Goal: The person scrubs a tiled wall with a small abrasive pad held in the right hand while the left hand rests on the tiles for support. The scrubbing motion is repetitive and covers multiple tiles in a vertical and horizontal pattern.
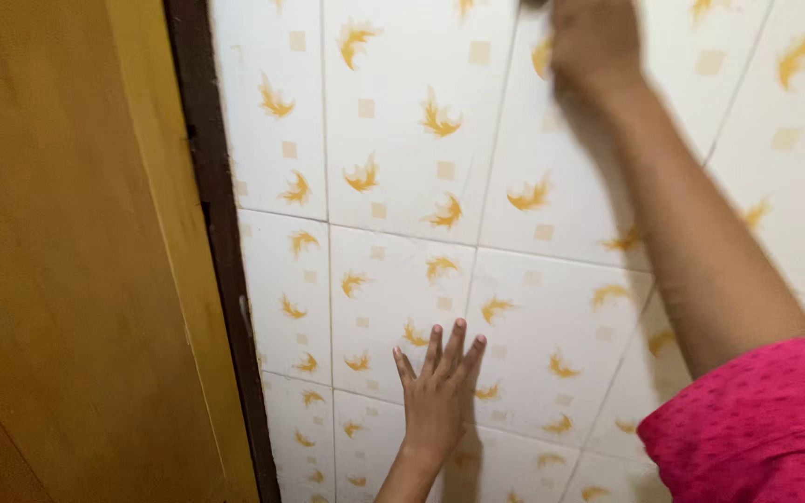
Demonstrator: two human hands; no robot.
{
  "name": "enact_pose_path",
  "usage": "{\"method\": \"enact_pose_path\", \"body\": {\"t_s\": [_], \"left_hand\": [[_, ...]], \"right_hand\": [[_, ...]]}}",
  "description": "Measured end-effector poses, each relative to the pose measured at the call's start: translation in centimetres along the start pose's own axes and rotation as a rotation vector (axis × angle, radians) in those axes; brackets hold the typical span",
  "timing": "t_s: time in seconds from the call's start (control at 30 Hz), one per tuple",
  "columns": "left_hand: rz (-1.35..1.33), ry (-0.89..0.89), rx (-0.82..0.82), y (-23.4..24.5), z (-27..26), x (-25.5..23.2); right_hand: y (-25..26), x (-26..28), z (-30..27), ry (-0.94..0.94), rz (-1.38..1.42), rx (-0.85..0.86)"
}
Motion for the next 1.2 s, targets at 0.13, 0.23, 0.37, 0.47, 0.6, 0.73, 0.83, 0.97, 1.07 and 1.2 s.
{"method": "enact_pose_path", "body": {"t_s": [0.13,0.23,0.37,0.47,0.6,0.73,0.83,0.97,1.07,1.2], "left_hand": [[0.128,-0.047,-0.068,-0.4,0.0,0.4],[0.248,-0.102,-0.222,0.0,-0.3,0.3],[0.167,-0.058,-0.167,-0.6,-0.1,0.2],[0.008,-0.011,-0.085,-0.7,-0.5,-0.3],[-0.049,0.07,0.01,-0.6,-0.3,-1.0],[-0.025,0.076,-0.043,-0.2,-0.2,-1.5],[-0.082,0.111,0.074,-1.3,-0.6,-1.0],[-0.018,0.067,-0.029,-0.5,-0.5,-1.2],[-0.057,0.134,0.077,-1.9,-0.9,-1.2],[-0.103,0.165,0.051,-2.8,-0.9,-1.6]], "right_hand": [[-2.7,8.4,-9.4,0.208,0.041,0.294],[-0.1,10.5,-16.2,0.506,-0.031,0.3],[4.1,-1.9,-14.8,0.149,-0.044,0.419],[8.3,-10.0,-12.2,-0.127,-0.098,0.108],[8.0,-9.6,-15.9,-0.2,-0.099,0.003],[4.4,-1.8,-28.1,-0.204,-0.043,0.31],[4.1,5.4,-37.2,0.115,-0.016,0.563],[6.1,5.5,-37.1,0.477,0.009,0.642],[7.9,-3.8,-29.2,-0.2,-0.128,0.521],[7.1,-6.6,-26.8,-0.425,0.199,0.195]]}}
Point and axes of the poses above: each hand's wrist, its own z-axis towards the middle knuckle, its own y-axis out of the back of the hand, x = y × z, the point moved 8 cm from there along z, towards the middle knuckle, and after that the axes turned 6 degrees about -y, right-handed, at the moved point
